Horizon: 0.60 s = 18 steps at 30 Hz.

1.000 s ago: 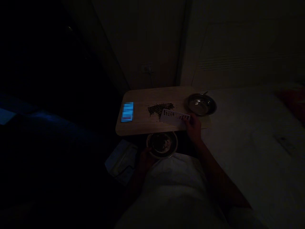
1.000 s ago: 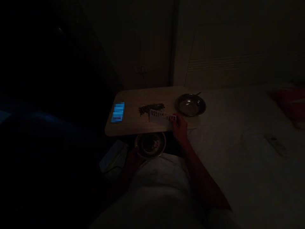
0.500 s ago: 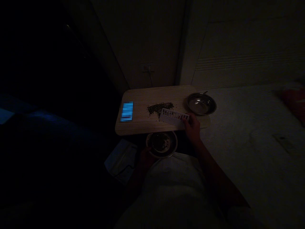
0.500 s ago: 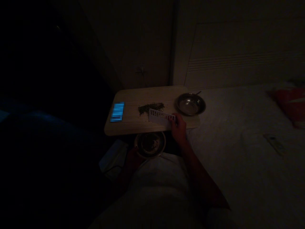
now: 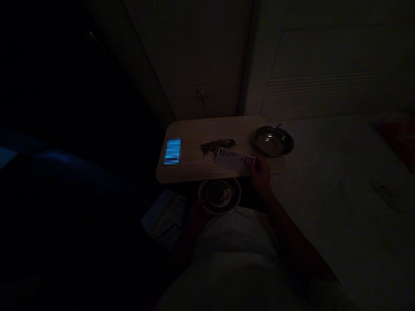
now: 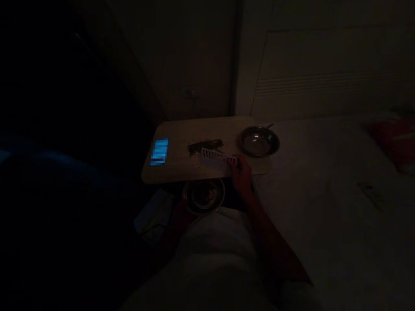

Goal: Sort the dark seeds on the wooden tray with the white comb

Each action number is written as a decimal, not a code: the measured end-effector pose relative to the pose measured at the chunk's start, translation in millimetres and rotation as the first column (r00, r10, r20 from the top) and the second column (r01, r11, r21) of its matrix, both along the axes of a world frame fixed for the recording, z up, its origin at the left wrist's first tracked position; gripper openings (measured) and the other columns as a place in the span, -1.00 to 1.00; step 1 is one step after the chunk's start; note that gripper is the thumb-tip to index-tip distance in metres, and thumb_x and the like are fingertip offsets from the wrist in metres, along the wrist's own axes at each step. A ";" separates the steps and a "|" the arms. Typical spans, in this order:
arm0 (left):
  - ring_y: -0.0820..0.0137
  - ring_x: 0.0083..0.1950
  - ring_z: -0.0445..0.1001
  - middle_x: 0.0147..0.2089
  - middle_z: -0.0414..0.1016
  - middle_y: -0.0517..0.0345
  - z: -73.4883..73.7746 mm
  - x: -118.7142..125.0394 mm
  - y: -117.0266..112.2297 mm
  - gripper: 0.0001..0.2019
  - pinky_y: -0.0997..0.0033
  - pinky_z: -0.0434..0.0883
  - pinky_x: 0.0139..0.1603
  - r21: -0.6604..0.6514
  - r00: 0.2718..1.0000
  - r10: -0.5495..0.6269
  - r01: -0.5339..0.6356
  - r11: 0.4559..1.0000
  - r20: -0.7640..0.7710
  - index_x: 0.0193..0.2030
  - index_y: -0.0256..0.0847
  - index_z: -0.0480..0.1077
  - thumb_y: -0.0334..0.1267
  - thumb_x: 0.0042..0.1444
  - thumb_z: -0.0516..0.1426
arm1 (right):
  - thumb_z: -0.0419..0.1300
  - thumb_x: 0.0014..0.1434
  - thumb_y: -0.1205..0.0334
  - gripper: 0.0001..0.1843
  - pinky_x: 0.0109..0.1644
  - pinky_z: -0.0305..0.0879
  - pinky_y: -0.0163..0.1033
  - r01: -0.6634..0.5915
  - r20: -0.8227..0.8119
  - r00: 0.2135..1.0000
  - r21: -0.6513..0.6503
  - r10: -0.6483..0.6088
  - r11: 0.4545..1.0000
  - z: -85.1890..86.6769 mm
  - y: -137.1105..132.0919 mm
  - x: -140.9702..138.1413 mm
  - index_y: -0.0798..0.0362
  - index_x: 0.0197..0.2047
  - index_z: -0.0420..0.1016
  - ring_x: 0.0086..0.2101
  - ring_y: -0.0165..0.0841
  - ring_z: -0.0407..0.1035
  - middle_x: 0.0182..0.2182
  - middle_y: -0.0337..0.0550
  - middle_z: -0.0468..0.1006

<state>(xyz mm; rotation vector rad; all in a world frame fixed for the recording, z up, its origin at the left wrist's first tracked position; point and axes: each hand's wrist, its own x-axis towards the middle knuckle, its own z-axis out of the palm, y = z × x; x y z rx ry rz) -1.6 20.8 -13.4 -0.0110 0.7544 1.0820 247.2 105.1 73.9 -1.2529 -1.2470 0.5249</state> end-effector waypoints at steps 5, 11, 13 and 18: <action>0.08 0.01 0.53 -0.15 0.63 -0.02 -1.0 -0.1 -0.8 -0.61 0.06 0.36 0.14 -0.038 0.999 0.028 -0.029 0.999 -0.045 0.00 -0.28 0.47 -0.42 -0.03 0.15 | 0.17 0.19 0.16 -0.85 -0.21 0.27 -0.25 -0.003 -0.011 1.000 0.002 0.003 1.000 1.3 1.0 -2.5 0.00 -0.18 0.44 -0.31 -0.34 0.36 -0.31 -0.21 0.49; 0.14 -0.05 0.56 -0.13 0.63 -0.04 6.0 4.6 -0.2 -0.65 0.08 0.38 0.11 -0.053 0.999 -0.021 0.019 0.998 -0.038 -0.02 -0.33 0.46 -0.37 0.01 0.13 | 0.16 0.20 0.15 -0.85 -0.18 0.27 -0.26 0.004 -0.028 1.000 0.026 -0.004 1.000 -0.5 4.4 -0.6 0.01 -0.18 0.43 -0.29 -0.34 0.35 -0.30 -0.21 0.48; 0.13 -0.03 0.55 -0.12 0.62 -0.06 8.7 5.8 0.0 -0.64 0.08 0.37 0.14 -0.041 1.000 -0.013 0.012 0.999 -0.015 -0.02 -0.35 0.46 -0.38 0.01 0.13 | 0.17 0.19 0.15 -0.85 -0.18 0.28 -0.25 -0.002 -0.033 0.999 0.017 0.002 1.000 -2.4 5.1 0.0 0.00 -0.20 0.43 -0.30 -0.34 0.35 -0.31 -0.21 0.48; 0.09 -0.03 0.55 -0.14 0.62 -0.08 7.9 4.4 -0.5 -0.63 0.04 0.37 0.14 -0.072 0.998 -0.024 0.020 0.997 -0.055 -0.01 -0.34 0.46 -0.36 -0.01 0.15 | 0.18 0.18 0.14 -0.84 -0.18 0.28 -0.24 -0.021 -0.027 0.999 0.000 0.021 1.000 -5.1 4.8 -0.9 0.00 -0.18 0.43 -0.29 -0.32 0.35 -0.30 -0.20 0.48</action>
